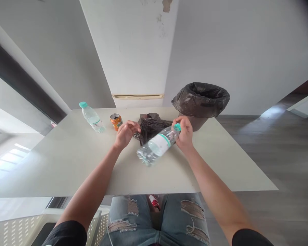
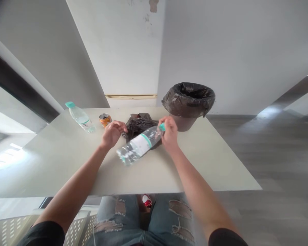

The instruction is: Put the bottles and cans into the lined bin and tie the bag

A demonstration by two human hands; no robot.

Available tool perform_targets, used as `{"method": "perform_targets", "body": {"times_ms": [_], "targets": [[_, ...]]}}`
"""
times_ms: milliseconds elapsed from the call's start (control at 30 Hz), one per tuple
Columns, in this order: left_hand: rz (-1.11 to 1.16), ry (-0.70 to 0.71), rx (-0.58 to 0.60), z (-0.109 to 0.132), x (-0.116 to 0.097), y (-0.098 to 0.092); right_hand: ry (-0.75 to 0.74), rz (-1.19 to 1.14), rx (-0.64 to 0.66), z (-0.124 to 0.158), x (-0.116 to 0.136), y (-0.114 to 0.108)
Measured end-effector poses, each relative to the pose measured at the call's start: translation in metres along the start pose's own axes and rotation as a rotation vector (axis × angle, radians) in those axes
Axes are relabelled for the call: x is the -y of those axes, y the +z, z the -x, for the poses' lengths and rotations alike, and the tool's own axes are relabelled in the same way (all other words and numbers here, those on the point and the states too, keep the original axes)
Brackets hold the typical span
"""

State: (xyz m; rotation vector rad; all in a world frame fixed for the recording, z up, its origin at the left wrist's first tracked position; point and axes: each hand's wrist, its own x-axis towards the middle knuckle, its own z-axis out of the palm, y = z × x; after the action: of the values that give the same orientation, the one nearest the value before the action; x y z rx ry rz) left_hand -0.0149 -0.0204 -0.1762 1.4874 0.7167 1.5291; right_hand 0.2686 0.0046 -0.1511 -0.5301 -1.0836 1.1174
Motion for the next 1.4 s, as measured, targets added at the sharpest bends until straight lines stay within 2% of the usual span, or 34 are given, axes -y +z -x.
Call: {"method": "perform_targets", "body": {"times_ms": [100, 200, 267, 367, 467, 533, 600, 700, 833, 900, 967, 1033, 1167, 1300, 1400], "targets": [[0.116, -0.273, 0.38, 0.006, -0.015, 0.008, 0.099, 0.022, 0.263, 0.006, -0.009, -0.001], [0.08, -0.441, 0.672, 0.008, -0.029, 0.018, 0.101, 0.099, 0.391, 0.012, -0.017, 0.001], [0.059, -0.505, 0.781, 0.009, -0.033, 0.021, 0.07, 0.178, 0.428, 0.014, -0.018, 0.004], [0.009, -0.543, 0.811, 0.01, -0.029, 0.013, 0.057, 0.181, 0.539, 0.018, -0.012, 0.01], [-0.064, -0.494, 0.697, 0.011, -0.022, -0.012, 0.062, 0.21, 0.736, 0.021, -0.007, 0.012], [-0.144, -0.396, 0.531, 0.01, -0.023, -0.033, 0.011, 0.452, 0.891, 0.023, -0.009, 0.011], [-0.229, -0.253, 0.322, 0.009, -0.036, -0.054, -0.084, 0.775, 0.97, 0.025, -0.018, 0.01], [-0.344, -0.071, 0.036, 0.016, -0.074, -0.074, -0.194, 1.117, 0.922, 0.025, -0.034, 0.01], [-0.603, -0.011, -0.358, 0.047, -0.125, -0.079, -0.25, 1.296, 0.816, 0.024, -0.042, 0.013], [-0.799, -0.02, -0.591, 0.067, -0.135, -0.078, -0.263, 1.307, 0.766, 0.023, -0.042, 0.015], [-0.986, -0.051, -0.774, 0.085, -0.135, -0.079, -0.272, 1.288, 0.744, 0.023, -0.042, 0.016], [-1.117, -0.112, -0.854, 0.099, -0.128, -0.081, -0.279, 1.265, 0.758, 0.023, -0.044, 0.017], [-1.248, -0.25, -0.871, 0.112, -0.115, -0.087, -0.277, 1.275, 0.85, 0.025, -0.052, 0.018], [-1.286, -0.302, -0.873, 0.118, -0.109, -0.088, -0.239, 1.367, 0.851, 0.025, -0.056, 0.016], [-1.269, -0.346, -0.931, 0.123, -0.108, -0.087, -0.239, 1.419, 0.834, 0.025, -0.055, 0.015]]}}
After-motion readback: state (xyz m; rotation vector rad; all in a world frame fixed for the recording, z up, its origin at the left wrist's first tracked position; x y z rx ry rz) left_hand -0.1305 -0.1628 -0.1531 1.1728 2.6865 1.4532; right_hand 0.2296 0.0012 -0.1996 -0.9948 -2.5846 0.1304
